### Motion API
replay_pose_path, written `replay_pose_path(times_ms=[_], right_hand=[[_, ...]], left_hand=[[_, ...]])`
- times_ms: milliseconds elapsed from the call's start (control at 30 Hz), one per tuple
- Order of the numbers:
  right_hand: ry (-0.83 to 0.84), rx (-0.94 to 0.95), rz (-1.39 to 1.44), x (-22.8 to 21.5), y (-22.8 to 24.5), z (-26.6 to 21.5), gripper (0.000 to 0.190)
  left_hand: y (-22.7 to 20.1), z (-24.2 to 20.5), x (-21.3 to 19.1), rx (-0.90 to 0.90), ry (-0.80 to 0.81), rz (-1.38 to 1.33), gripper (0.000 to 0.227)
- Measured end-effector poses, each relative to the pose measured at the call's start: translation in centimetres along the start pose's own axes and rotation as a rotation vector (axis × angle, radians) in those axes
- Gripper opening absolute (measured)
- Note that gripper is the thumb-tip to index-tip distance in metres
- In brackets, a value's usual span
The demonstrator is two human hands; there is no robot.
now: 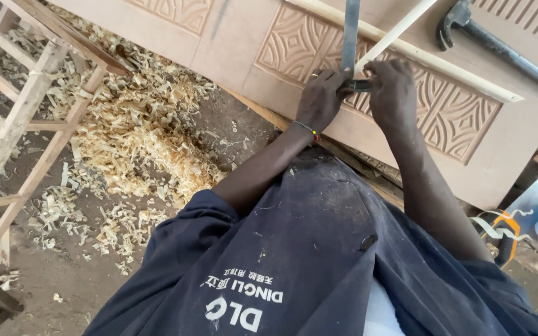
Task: The person hammers nails into a thin wooden strip attached to a patterned wooden door panel. They then measure and mark a second strip with a square and pencil, and cut it with a hand saw.
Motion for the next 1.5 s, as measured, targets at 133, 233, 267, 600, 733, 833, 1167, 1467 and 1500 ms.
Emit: replay_pose_path(times_ms=[133,233,267,600,733,833,1167,1467,1500], right_hand=[[0.120,-0.033,0.072,1.3,-0.9,-1.7,0.047],[-0.016,0.001,0.024,1.6,-2.7,-2.6,0.033],[-0.026,0.007,0.022,1.0,-2.0,-3.5,0.033],[-0.308,0.144,-0.258,-1.4,-4.6,-6.6,0.031],[-0.302,0.098,-0.183,-0.3,-4.7,-6.8,0.031],[-0.278,0.095,-0.102,0.0,-0.9,-5.9,0.028],[-0.196,-0.094,-0.213,6.9,-0.9,0.5,0.017],[-0.405,0.215,0.029,-2.5,-3.2,-10.8,0.058],[-0.496,0.335,-0.017,-4.8,-4.2,-14.0,0.057]], left_hand=[[2.0,-0.4,1.9,0.000,-0.001,-0.011,0.048],[0.1,0.4,-1.1,-0.031,0.021,-0.023,0.070],[0.0,0.1,-0.9,-0.020,0.026,-0.024,0.070],[0.0,1.8,-0.9,-0.142,0.051,0.066,0.031],[3.1,2.5,-0.2,-0.248,0.121,-0.098,0.031],[1.6,2.1,-4.5,-0.332,0.233,-0.234,0.039],[-3.5,2.9,-12.1,-0.301,0.251,-0.364,0.023],[-5.8,2.9,-12.7,-0.146,0.331,-0.370,0.022],[-6.2,2.8,-12.2,-0.153,0.379,-0.388,0.021]])
Point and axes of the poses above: each hand's wrist, its own z-axis towards the middle knuckle, its own x-axis out of the palm, y = z × x, the point moved 7 cm from there along z, towards the middle knuckle, and after that the axes turned 4 degrees about z, right-handed, at the moved point
